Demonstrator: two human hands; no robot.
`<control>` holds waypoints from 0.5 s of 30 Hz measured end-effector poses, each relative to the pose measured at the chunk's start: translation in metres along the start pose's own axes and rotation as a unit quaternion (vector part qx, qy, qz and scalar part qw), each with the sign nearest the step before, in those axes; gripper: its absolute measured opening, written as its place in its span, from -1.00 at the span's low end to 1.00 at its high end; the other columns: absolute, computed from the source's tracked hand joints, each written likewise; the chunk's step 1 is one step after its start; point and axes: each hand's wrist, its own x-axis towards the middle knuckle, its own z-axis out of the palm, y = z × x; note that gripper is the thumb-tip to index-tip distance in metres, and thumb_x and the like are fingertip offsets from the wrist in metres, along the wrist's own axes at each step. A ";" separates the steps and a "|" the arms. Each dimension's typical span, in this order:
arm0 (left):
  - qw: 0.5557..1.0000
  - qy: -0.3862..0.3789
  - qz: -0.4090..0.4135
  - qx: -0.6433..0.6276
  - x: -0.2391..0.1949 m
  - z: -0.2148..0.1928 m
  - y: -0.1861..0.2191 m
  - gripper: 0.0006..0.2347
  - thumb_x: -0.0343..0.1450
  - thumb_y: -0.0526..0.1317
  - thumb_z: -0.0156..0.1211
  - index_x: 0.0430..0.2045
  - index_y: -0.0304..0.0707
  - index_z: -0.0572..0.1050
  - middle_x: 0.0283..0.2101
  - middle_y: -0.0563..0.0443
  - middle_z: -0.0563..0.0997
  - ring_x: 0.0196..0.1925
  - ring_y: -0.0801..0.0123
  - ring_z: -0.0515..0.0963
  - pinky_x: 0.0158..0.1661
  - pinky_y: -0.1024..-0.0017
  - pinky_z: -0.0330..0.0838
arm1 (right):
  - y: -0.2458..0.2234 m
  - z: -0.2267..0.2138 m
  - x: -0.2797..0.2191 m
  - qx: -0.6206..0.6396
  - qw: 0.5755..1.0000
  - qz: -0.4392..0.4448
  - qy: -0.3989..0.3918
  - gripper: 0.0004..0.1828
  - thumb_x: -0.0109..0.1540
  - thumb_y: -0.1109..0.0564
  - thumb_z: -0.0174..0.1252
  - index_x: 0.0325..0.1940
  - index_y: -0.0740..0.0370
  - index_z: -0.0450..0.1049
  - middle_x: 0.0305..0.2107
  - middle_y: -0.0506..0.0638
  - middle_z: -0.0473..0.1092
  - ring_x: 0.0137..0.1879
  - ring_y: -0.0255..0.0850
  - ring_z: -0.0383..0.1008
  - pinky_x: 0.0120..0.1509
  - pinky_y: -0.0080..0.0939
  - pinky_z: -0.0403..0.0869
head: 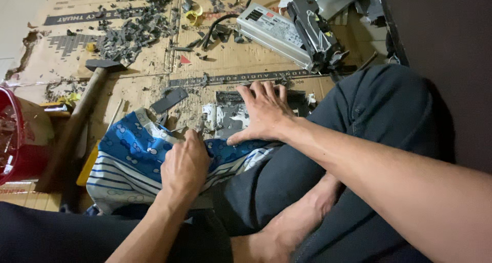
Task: The person sits on the floor and uses a yellow-handled scraper to remove material from a disassembled electronic component. They hold the component steady with their right hand while scraping with their left, occasionally adjusting the position of the component and the cloth underneath.
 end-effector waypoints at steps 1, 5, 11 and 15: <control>1.000 -0.001 0.000 0.001 0.003 0.005 -0.001 -0.70 0.56 -0.03 -0.29 -0.09 -0.20 0.37 -0.09 -0.39 0.60 0.09 -0.39 0.56 0.03 -0.17 0.49 | 0.000 0.003 -0.001 0.001 1.000 0.001 -0.001 0.43 -0.26 -0.79 0.24 0.44 0.05 0.06 0.05 0.10 0.20 0.28 0.09 0.14 0.35 0.30 0.01; 0.999 -0.028 0.007 0.017 -0.006 -0.002 0.007 -0.72 0.49 -0.04 -0.08 -0.06 -0.20 0.37 -0.08 -0.39 0.62 0.10 -0.37 0.56 0.02 -0.18 0.49 | 0.001 0.005 0.002 -0.009 1.000 -0.002 0.009 0.43 -0.28 -0.78 0.28 0.42 0.07 0.06 0.01 0.11 0.19 0.25 0.11 0.15 0.33 0.33 0.02; 1.000 0.003 -0.008 -0.030 -0.013 -0.006 0.007 -0.72 0.58 -0.08 -0.27 -0.09 -0.24 0.41 -0.15 -0.47 0.62 0.07 -0.40 0.57 -0.04 -0.18 0.52 | 0.000 0.000 -0.002 0.012 1.000 -0.008 0.000 0.42 -0.25 -0.74 0.32 0.44 0.08 0.05 0.02 0.17 0.21 0.26 0.15 0.18 0.33 0.36 0.03; 1.000 0.015 -0.005 0.002 -0.004 0.010 0.002 -0.71 0.59 -0.05 -0.36 -0.03 -0.22 0.30 -0.14 -0.43 0.62 0.08 -0.37 0.57 -0.02 -0.22 0.49 | 0.000 0.001 0.000 0.009 1.000 -0.004 -0.002 0.43 -0.24 -0.75 0.31 0.45 0.05 0.03 0.04 0.16 0.21 0.26 0.14 0.18 0.33 0.39 0.02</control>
